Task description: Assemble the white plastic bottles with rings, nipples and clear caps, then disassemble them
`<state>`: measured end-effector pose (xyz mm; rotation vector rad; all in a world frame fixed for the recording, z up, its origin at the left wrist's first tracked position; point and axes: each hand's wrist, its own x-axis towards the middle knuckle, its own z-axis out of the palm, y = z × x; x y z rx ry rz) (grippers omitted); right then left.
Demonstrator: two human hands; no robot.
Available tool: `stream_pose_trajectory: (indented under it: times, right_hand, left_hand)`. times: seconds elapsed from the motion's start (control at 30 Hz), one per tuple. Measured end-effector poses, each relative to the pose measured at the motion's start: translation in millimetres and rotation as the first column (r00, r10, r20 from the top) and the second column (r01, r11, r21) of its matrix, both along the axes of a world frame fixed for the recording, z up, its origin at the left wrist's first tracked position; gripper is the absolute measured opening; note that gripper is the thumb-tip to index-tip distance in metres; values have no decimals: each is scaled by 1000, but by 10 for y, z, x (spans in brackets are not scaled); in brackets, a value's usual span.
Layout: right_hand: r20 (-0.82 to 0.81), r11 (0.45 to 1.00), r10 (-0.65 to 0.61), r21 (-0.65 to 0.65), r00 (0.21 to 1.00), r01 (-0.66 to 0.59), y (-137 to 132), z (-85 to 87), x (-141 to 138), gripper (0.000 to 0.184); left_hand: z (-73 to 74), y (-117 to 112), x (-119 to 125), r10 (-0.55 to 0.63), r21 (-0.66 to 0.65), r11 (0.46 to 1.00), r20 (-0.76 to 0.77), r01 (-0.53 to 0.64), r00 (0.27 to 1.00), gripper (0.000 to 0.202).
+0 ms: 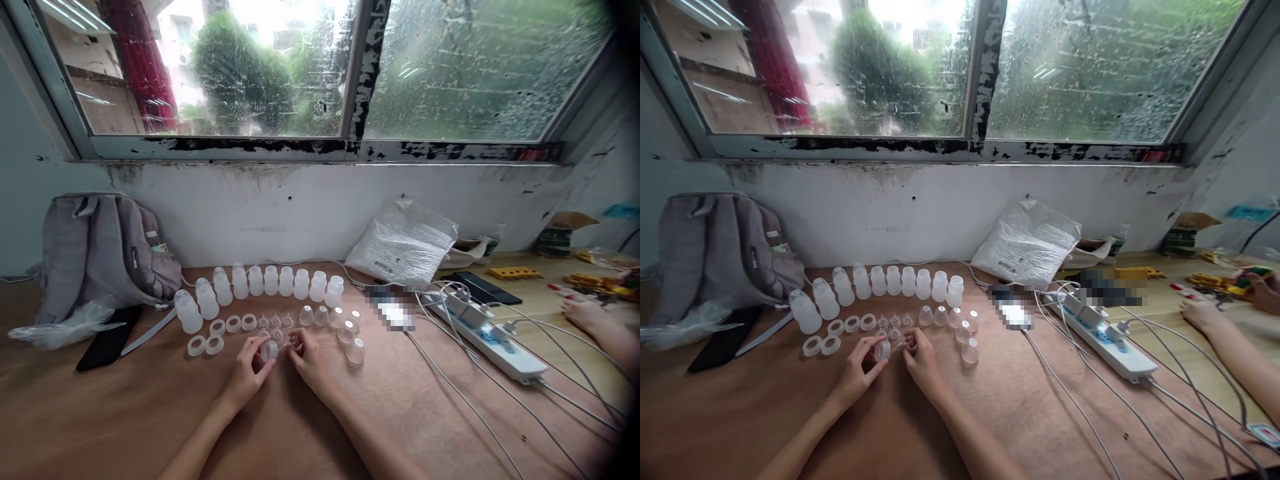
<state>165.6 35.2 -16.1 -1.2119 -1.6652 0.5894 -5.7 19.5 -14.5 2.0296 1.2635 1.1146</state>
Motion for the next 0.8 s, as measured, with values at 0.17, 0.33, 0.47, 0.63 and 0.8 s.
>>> stream_pose_trajectory:
  times: [0.17, 0.33, 0.47, 0.63, 0.8]
  right_hand:
    - [-25, 999, 43, -16, 999, -44, -19, 5, -10, 23]
    - [-181, 991, 89, -82, 980, -105, 7, -4, 10, 36]
    - [-327, 974, 155, -110, 932, -200, 28, -7, 0, 25]
    - [-361, 982, 85, -126, 928, -139, 107, -76, 22, 16]
    - [-309, 974, 106, -159, 945, -161, 127, -90, 40, 19]
  left_hand:
    - [-19, 212, 239, -126, -57, 988, 213, 141, 969, 34]
    - [-73, 341, 290, -170, -184, 950, 373, 252, 912, 35]
    - [-103, 366, 263, -161, -230, 936, 395, 268, 904, 37]
    - [-92, 354, 261, -214, -231, 917, 406, 326, 889, 38]
    - [-60, 330, 267, -238, -213, 921, 354, 325, 905, 36]
